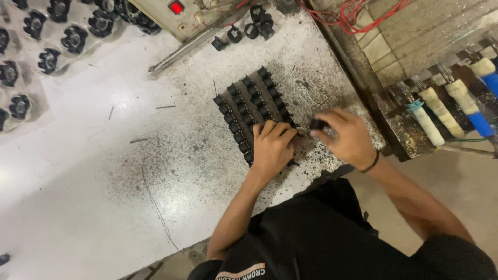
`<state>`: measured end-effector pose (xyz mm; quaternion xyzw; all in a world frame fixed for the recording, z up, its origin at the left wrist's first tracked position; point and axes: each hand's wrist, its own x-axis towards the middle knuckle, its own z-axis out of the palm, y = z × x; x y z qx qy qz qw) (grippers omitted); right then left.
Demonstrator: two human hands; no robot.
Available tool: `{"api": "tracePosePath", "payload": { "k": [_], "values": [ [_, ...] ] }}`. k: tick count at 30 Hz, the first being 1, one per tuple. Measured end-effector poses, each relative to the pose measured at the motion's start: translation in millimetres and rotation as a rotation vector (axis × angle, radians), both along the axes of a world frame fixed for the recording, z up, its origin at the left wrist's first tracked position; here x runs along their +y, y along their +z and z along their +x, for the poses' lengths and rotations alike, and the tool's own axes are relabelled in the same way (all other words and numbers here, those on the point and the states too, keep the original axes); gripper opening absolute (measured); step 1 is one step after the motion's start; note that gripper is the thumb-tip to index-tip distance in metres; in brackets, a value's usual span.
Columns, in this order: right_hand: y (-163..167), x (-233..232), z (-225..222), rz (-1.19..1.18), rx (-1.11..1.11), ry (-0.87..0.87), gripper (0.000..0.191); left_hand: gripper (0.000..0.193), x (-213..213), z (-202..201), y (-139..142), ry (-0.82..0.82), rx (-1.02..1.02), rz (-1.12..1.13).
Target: The person arranges black plastic electrical components into rows on the workbench, then uses a soldering iron to solder wires to each component one at a time, with smoke rising as they work, building a growing grid of finished parts.
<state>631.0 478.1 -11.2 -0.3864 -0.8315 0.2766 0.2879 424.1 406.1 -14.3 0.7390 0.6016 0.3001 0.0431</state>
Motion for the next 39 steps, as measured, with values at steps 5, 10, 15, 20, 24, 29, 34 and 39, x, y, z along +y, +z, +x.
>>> {"api": "tracePosePath", "payload": {
  "k": [5, 10, 15, 20, 24, 29, 34, 39],
  "values": [
    [-19, -54, -7, 0.092, 0.112, 0.038, 0.025, 0.01, -2, 0, -1, 0.008, -0.038, -0.012],
    [-33, -48, -15, 0.084, -0.037, 0.062, 0.014, 0.007, 1, 0, 2, 0.004, 0.005, -0.002],
    [-26, -36, -12, -0.017, -0.039, 0.069, 0.016, 0.007, -1, 3, -1, 0.018, 0.011, 0.018],
    [-11, 37, -27, 0.248, -0.165, 0.088, 0.008, 0.011, -3, 3, -6, 0.016, 0.025, 0.021],
    [-8, 139, -86, 0.691, -0.219, 0.016, 0.042, 0.011, -1, 3, -2, 0.012, 0.055, 0.04],
    [-22, 187, -152, 0.836, -0.327, 0.02, 0.043, 0.014, -10, -2, 10, 0.017, 0.115, 0.045],
    [-34, 167, -116, 0.587, -0.241, 0.092, 0.01, 0.013, -19, 5, 9, -0.045, 0.033, -0.027],
    [-25, 76, -16, 0.188, -0.175, 0.123, 0.015, 0.017, -17, 16, 1, -0.026, 0.032, -0.049]
  ]
}}
